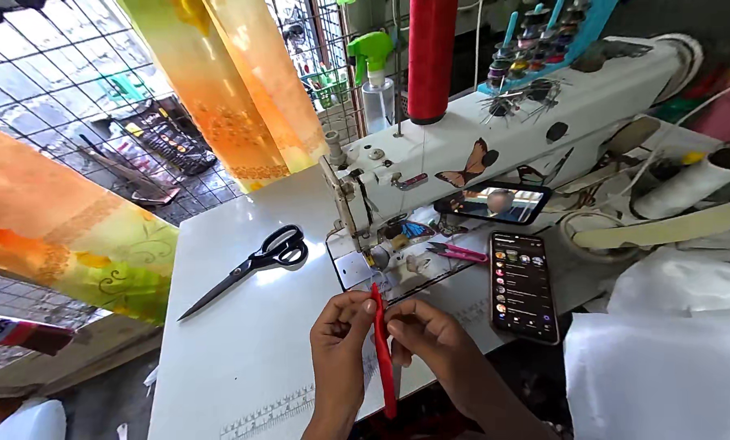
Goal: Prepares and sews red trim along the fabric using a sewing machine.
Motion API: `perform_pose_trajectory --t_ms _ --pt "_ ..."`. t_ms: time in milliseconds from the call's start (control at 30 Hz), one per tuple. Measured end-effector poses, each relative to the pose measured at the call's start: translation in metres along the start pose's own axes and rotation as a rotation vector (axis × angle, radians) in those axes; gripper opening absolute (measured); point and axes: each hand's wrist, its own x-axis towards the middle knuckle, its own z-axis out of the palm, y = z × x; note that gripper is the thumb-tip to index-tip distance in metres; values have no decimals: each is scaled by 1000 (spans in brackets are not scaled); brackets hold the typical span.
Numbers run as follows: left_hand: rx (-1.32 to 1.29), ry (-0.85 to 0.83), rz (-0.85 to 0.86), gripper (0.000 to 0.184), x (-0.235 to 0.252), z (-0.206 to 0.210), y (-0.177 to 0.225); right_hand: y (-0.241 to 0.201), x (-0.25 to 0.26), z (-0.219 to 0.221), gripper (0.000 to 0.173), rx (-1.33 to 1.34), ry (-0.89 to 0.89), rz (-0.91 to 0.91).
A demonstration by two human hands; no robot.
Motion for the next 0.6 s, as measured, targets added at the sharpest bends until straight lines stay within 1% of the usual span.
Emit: perform_pose_trajectory --t_ms 167,333,500,600 --pt "10 -61 61 7 -2 1 -9 0 1 5 14 14 93 -102" --pt "30 -123 135 16 -3 3 -13 -2 2 4 19 -20 130 -197" --pt "131 -178 220 21 -4 4 -14 -5 2 4 20 -34 131 -190" --pt "233 -183 299 22 -3 4 -15 -6 2 4 17 -32 128 -214"
